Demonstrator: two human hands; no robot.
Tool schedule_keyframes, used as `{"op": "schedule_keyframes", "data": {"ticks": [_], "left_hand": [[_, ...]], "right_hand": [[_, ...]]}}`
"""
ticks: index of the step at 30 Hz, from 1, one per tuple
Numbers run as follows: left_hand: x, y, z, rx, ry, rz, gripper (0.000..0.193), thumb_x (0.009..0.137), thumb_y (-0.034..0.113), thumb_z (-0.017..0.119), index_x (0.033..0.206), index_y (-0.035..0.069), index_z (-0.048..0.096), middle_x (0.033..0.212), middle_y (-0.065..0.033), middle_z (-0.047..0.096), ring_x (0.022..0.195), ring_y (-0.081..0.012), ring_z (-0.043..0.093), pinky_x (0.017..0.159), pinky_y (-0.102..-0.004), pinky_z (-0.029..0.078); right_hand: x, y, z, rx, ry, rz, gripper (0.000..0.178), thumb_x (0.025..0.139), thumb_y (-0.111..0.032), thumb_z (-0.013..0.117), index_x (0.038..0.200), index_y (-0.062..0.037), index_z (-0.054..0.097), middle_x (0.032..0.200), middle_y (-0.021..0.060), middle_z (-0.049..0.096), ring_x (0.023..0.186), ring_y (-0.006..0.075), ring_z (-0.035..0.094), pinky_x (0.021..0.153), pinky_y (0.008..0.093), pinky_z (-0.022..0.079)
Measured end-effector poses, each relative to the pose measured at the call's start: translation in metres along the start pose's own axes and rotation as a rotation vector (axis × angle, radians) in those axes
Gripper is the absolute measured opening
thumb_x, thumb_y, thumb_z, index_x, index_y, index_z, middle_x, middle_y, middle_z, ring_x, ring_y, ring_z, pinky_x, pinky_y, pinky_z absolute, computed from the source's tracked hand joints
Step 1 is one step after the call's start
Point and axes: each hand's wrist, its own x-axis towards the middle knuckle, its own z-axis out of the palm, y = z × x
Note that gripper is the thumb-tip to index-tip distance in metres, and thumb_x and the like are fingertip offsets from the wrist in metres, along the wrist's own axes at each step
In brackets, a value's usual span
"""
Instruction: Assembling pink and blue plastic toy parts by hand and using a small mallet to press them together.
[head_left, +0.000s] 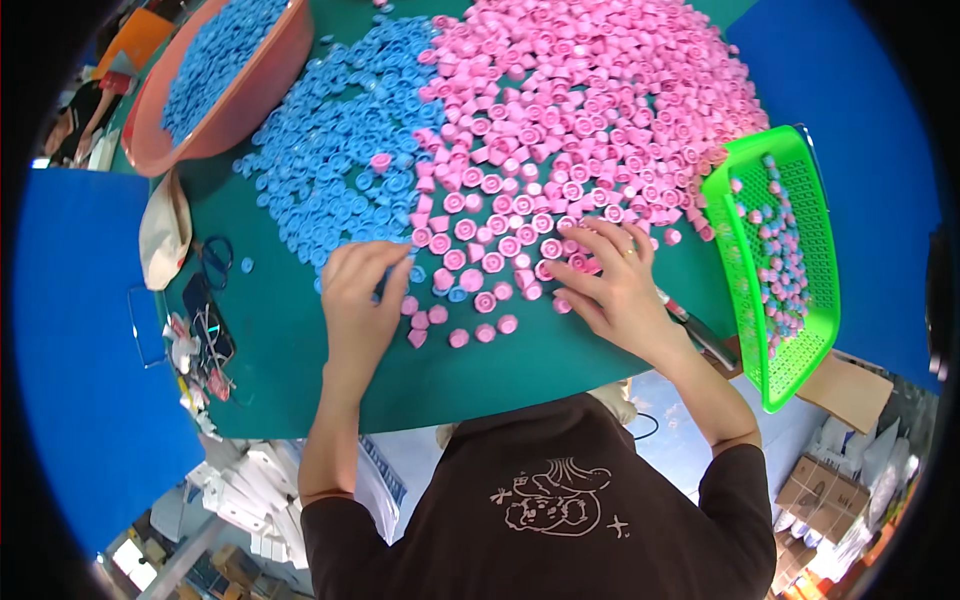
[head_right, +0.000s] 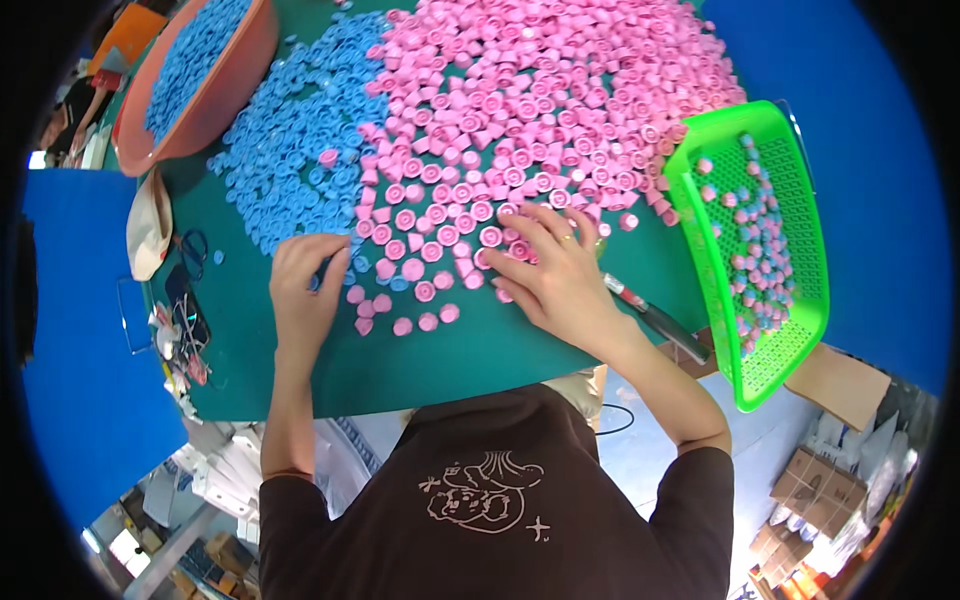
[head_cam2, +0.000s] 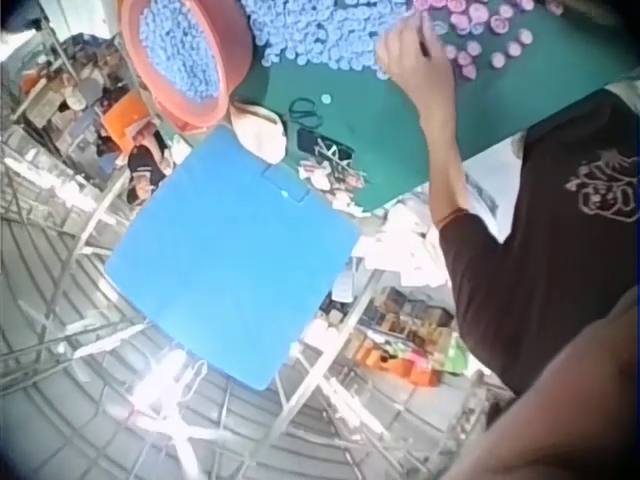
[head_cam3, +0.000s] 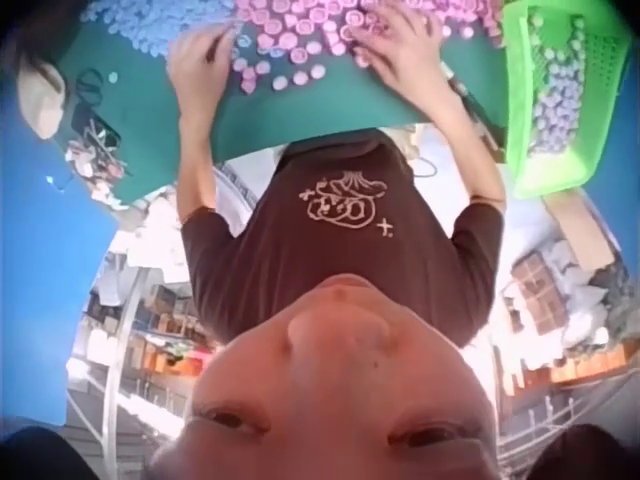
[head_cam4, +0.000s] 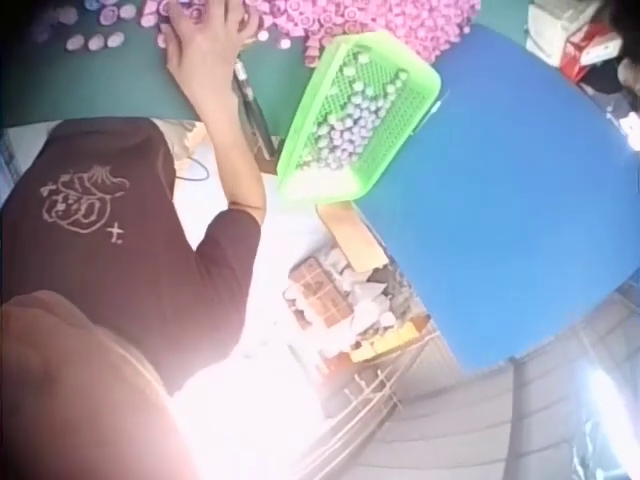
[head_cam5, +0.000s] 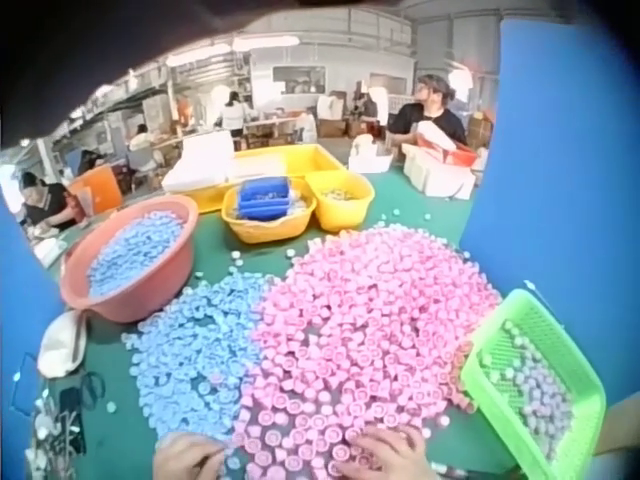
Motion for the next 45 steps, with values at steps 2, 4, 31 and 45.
{"op": "schedule_keyframes", "data": {"ticks": [2, 4, 31, 45], "left_hand": [[-0.014, -0.002, -0.01, 0.036, 0.006, -0.045, 0.013, 0.079, 0.005, 0.071, 0.091, 0.006, 0.07, 0.09, -0.0052, 0.067, 0.087, -0.0248, 0.06, 0.08, -0.0373, 0.045], [-0.028, -0.004, -0.013, 0.059, -0.009, -0.06, 0.016, 0.078, 0.006, 0.072, 0.094, 0.008, 0.07, 0.094, -0.0049, 0.066, 0.092, -0.0257, 0.059, 0.08, -0.0372, 0.045], [-0.02, 0.005, 0.016, 0.113, -0.078, -0.034, 0.012, 0.076, 0.017, 0.075, 0.086, 0.01, 0.07, 0.089, -0.0024, 0.058, 0.094, -0.0246, 0.052, 0.08, -0.0395, 0.037], [-0.005, -0.014, 0.016, 0.069, 0.076, -0.032, 0.01, 0.075, 0.014, 0.077, 0.08, 0.011, 0.069, 0.084, 0.0003, 0.059, 0.086, -0.0209, 0.055, 0.076, -0.0358, 0.04]], "right_hand": [[-0.002, 0.001, 0.006, 0.022, 0.04, 0.006, 0.029, 0.077, -0.02, 0.073, 0.106, -0.0178, 0.072, 0.128, 0.0057, 0.056, 0.126, 0.0286, 0.045, 0.106, 0.0482, 0.025], [0.002, -0.004, 0.01, 0.069, 0.07, 0.0, 0.028, 0.076, -0.019, 0.075, 0.104, -0.0163, 0.073, 0.127, 0.0066, 0.056, 0.126, 0.0297, 0.045, 0.106, 0.0494, 0.026], [0.001, -0.014, 0.005, 0.235, 0.208, 0.05, 0.025, 0.077, -0.007, 0.075, 0.102, -0.0092, 0.072, 0.123, 0.0104, 0.059, 0.119, 0.0299, 0.053, 0.096, 0.041, 0.044], [-0.099, 0.014, -0.028, 0.135, 0.223, 0.621, 0.028, 0.081, -0.002, 0.069, 0.109, -0.0012, 0.066, 0.112, 0.0128, 0.062, 0.099, 0.0268, 0.059, 0.088, 0.0341, 0.048]]}}
